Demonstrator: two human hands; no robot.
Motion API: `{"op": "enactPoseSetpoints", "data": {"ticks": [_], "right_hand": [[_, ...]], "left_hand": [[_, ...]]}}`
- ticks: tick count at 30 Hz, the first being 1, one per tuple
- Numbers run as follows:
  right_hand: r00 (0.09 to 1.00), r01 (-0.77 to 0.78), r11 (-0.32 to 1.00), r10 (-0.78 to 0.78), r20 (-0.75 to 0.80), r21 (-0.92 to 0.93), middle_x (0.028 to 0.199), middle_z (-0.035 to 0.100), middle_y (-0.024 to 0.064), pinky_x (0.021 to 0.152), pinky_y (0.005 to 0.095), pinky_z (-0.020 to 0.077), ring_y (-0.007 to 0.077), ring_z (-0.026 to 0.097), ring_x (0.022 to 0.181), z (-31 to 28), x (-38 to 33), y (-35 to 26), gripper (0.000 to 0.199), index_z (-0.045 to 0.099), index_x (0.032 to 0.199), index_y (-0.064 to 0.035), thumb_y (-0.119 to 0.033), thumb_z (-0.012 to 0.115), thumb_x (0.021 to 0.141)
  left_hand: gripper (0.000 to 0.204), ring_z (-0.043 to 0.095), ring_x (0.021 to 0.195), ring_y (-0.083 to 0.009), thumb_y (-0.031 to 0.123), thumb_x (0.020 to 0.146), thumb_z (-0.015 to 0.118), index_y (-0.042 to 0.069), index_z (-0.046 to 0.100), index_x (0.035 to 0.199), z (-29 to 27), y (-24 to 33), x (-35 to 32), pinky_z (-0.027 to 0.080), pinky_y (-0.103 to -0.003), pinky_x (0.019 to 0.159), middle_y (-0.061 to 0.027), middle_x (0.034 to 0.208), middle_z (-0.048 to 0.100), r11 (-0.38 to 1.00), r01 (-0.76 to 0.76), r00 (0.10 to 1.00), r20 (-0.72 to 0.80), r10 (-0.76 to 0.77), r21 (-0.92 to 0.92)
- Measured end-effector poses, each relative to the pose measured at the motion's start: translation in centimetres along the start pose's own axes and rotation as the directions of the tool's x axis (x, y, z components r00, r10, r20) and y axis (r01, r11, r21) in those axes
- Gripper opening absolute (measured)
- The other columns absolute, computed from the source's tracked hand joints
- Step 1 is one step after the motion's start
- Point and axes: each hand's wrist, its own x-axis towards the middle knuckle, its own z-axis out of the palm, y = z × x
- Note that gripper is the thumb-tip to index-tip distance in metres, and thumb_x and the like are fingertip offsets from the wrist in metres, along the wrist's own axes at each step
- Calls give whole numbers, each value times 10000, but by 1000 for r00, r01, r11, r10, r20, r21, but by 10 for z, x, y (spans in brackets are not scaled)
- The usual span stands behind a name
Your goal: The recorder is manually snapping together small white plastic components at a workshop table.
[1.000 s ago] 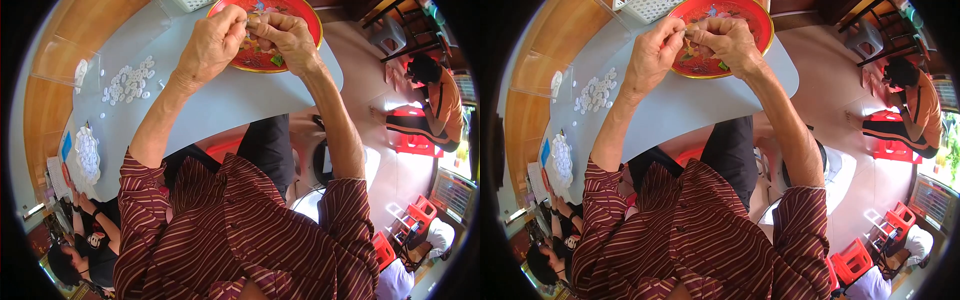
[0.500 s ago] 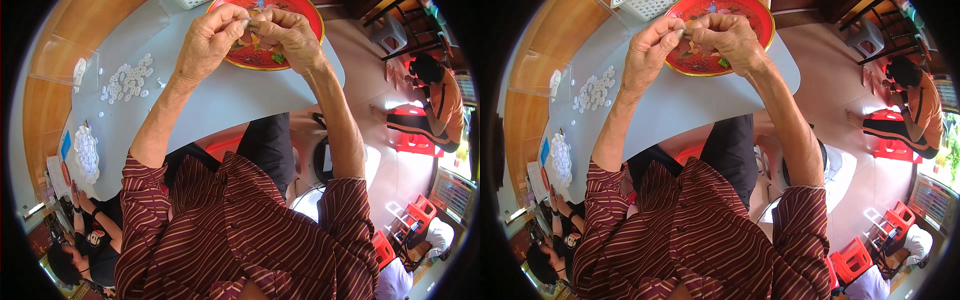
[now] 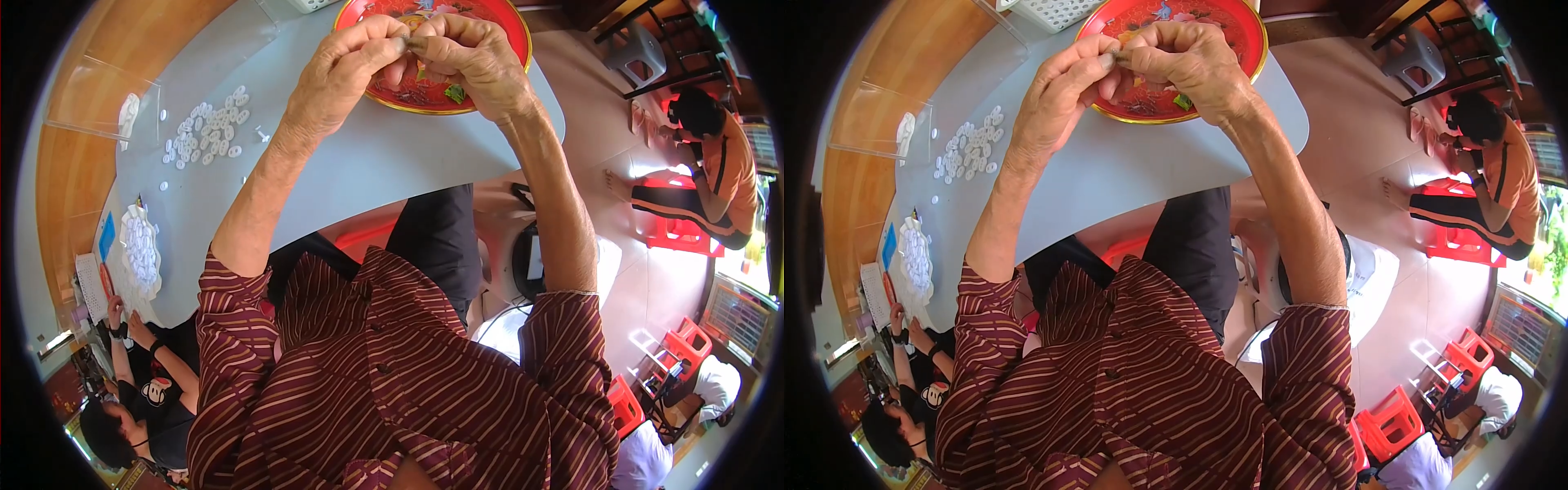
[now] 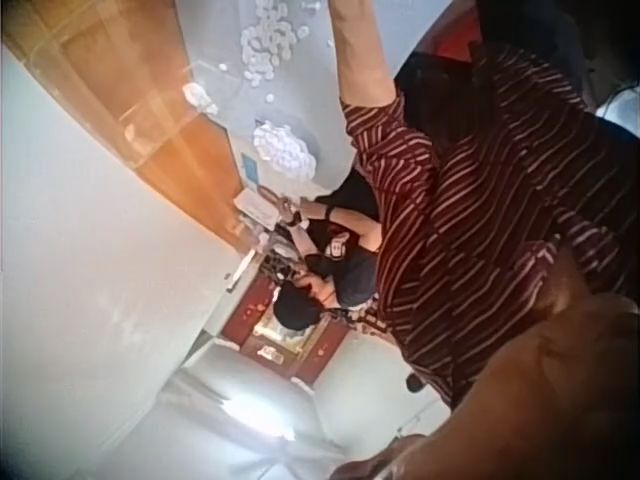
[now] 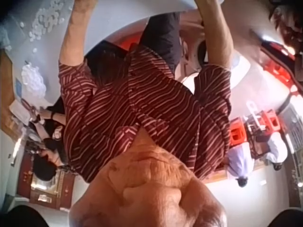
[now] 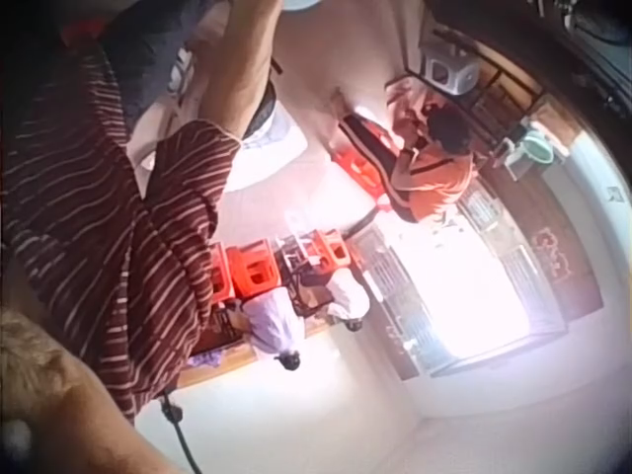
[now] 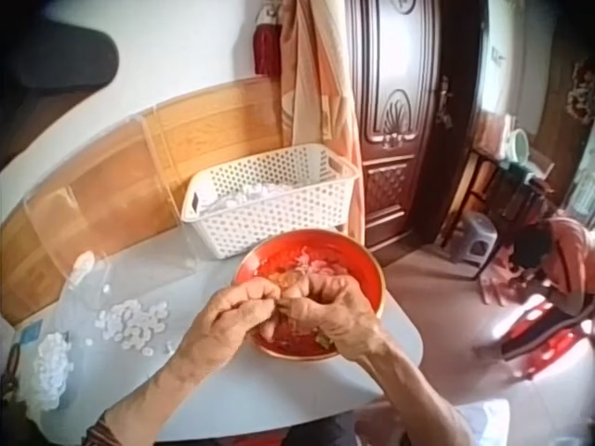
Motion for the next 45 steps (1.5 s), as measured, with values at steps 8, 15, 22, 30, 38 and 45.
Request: {"op": "enactPoseSetpoints", "data": {"ticks": [8, 15, 22, 30, 38, 45], "right_hand": [[999, -4, 999, 6, -46, 36, 639, 560, -9, 529, 208, 379, 48, 455, 567, 0, 1, 4, 218, 660, 799, -17, -231, 677, 836], [995, 40, 999, -41, -85, -24, 645, 577, 2, 541, 229, 411, 56, 486, 576, -1, 2, 6, 282, 654, 776, -20, -294, 660, 841], [989, 1, 990, -22, -146, -141, 658, 591, 18, 586, 241, 451, 74, 522, 612, 3, -1, 4, 326, 652, 783, -4, -320, 609, 849], [987, -40, 970, 0, -162, -241, 667, 594, 17, 593, 245, 471, 69, 510, 591, 2, 4, 3, 286, 665, 844, 9, -257, 567, 877], [922, 123, 979, -52, -382, 163, 613, 520, -44, 423, 172, 322, 19, 407, 476, 8, 9, -3, 234, 605, 835, -65, -247, 514, 950], [862, -52, 702, -328, -387, -711, 750, 673, 95, 644, 327, 515, 194, 633, 638, -36, 34, 5, 226, 676, 885, -31, -238, 621, 812]], "left_hand": [[207, 525, 716, -76, 149, 926, 493, 3, 578, 1046, 7, 5, -4, 440, -226, 691, 4, 751, 566, 950, -92, 992, -59, 114, 297], [168, 551, 717, -69, 89, 912, 535, -11, 580, 1039, 8, 2, -2, 471, -222, 672, -7, 768, 603, 904, -126, 978, -104, 183, 408], [178, 566, 756, -69, 100, 915, 535, -16, 586, 1041, 13, -3, -2, 481, -217, 714, -10, 812, 619, 934, -142, 975, -114, 189, 328], [170, 530, 729, -46, 129, 910, 533, -10, 602, 979, 7, -5, 1, 466, -207, 687, 20, 787, 589, 930, -108, 979, -126, 161, 353], [108, 422, 555, -108, 57, 824, 535, 9, 492, 737, 9, 7, 1, 404, -268, 535, -13, 583, 450, 826, -126, 960, -143, 242, 549], [77, 463, 739, -309, -8, 752, 498, -10, 428, 718, -6, -15, 12, 435, -400, 700, -136, 672, 465, 361, -390, 845, 173, 507, 847]]}}
